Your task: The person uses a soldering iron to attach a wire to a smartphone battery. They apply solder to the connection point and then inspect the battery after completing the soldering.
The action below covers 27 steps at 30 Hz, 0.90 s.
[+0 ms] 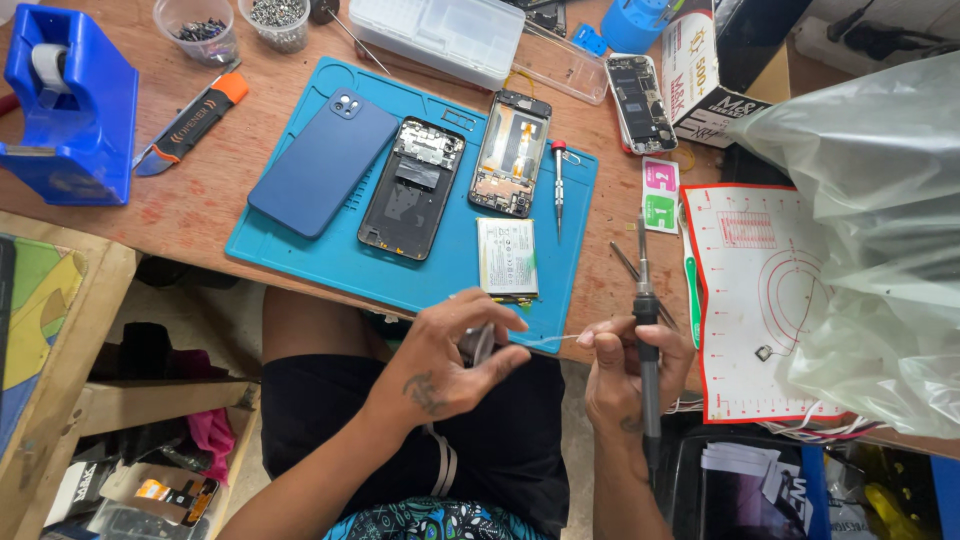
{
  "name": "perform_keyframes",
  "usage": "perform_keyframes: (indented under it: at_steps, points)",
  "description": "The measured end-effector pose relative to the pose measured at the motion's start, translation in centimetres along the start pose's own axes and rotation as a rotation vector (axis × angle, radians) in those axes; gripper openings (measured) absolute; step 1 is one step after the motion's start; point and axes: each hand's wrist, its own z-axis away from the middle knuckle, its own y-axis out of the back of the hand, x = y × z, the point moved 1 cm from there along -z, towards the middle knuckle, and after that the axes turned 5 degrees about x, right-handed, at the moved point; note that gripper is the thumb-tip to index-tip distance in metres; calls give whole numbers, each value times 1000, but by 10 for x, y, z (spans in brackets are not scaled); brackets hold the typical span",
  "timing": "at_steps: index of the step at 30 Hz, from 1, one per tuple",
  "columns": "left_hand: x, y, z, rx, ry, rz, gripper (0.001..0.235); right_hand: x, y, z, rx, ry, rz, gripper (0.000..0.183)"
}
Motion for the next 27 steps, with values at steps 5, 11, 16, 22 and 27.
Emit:
perform_keyframes:
  at_steps: [5, 11, 16, 22, 27]
  points:
    - [-18, -5, -3, 182, 170, 236, 19, 1, 5, 0, 80, 10, -84, 35]
    - [-14, -9, 0, 142, 183, 111, 28, 1, -9, -7, 81, 22, -31, 35]
    - [-2, -13, -4, 145, 21, 67, 31, -5, -30, 4, -52, -26, 48, 36]
    - [-3, -13, -6, 157, 3, 66, 16, -9, -34, 3, -198, 63, 110, 37]
    - [-7, -20, -7, 159, -44, 105, 12, -3, -24, 7, -186, 35, 267, 35]
